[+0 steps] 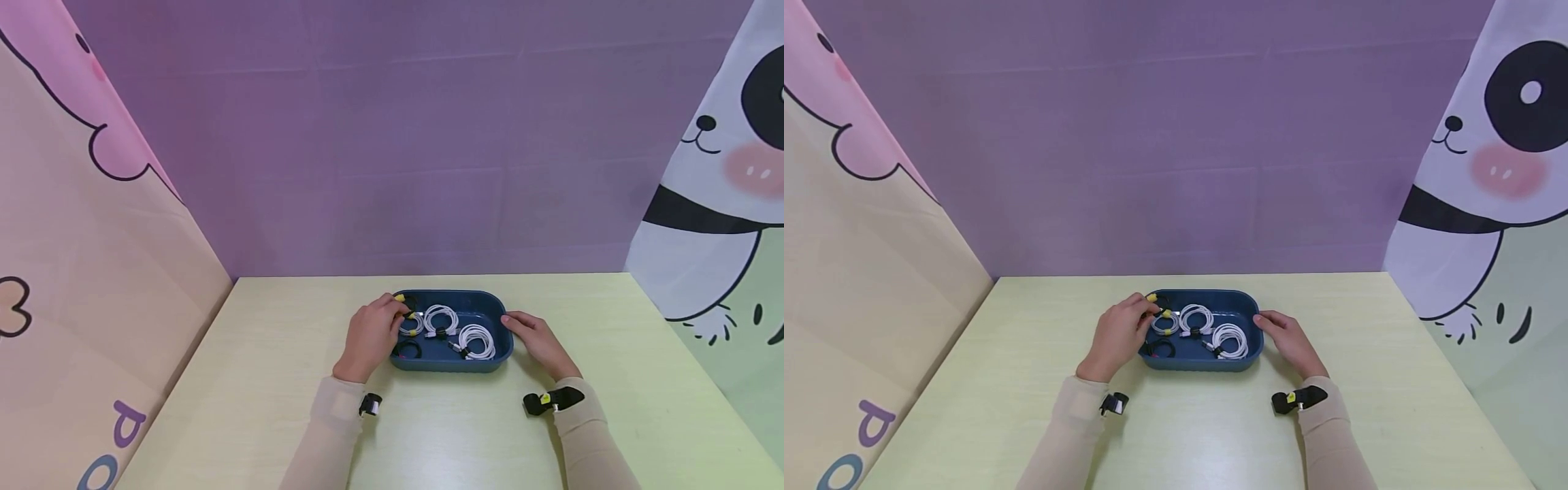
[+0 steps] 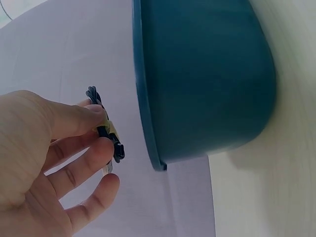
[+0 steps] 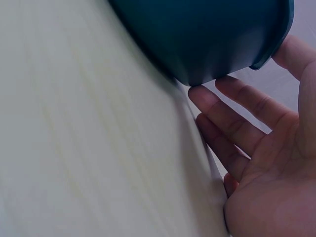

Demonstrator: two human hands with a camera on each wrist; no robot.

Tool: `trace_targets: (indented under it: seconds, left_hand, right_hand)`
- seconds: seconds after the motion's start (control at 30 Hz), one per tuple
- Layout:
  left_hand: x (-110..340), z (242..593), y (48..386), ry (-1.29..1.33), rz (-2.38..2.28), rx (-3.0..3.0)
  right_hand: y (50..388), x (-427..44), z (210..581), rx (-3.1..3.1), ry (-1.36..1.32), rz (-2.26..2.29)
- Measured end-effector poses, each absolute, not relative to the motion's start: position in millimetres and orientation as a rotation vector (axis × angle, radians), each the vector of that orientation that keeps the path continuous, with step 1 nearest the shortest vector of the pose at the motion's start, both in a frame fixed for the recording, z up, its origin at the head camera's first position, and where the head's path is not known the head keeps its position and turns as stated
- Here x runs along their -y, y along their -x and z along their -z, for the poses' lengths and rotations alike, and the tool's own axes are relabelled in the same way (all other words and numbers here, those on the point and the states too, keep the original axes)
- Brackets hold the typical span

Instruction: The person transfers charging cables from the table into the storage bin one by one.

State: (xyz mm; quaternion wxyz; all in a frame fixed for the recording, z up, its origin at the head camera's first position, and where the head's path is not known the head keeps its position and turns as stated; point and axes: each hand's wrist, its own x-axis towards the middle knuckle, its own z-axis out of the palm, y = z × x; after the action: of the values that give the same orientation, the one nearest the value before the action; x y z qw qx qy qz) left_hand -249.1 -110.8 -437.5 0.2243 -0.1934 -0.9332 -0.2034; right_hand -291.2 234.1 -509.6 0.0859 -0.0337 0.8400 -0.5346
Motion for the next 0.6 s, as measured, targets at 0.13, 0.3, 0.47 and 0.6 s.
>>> trace_targets:
  seconds: [0.13,0.3,0.47,0.6]
  left_hand:
    - [106,439,249,0.543,0.560,2.583]
    - [102,440,248,0.558,0.548,2.593]
    - [97,441,246,0.585,0.528,2.600]
    - [95,442,246,0.615,0.522,2.593]
  right_hand:
    - [289,-235,509,-2.507,0.109,1.603]
    - [289,-234,507,-2.513,0.109,1.602]
    - [289,-231,505,-2.507,0.110,1.618]
    - [289,-231,505,-2.506,0.110,1.619]
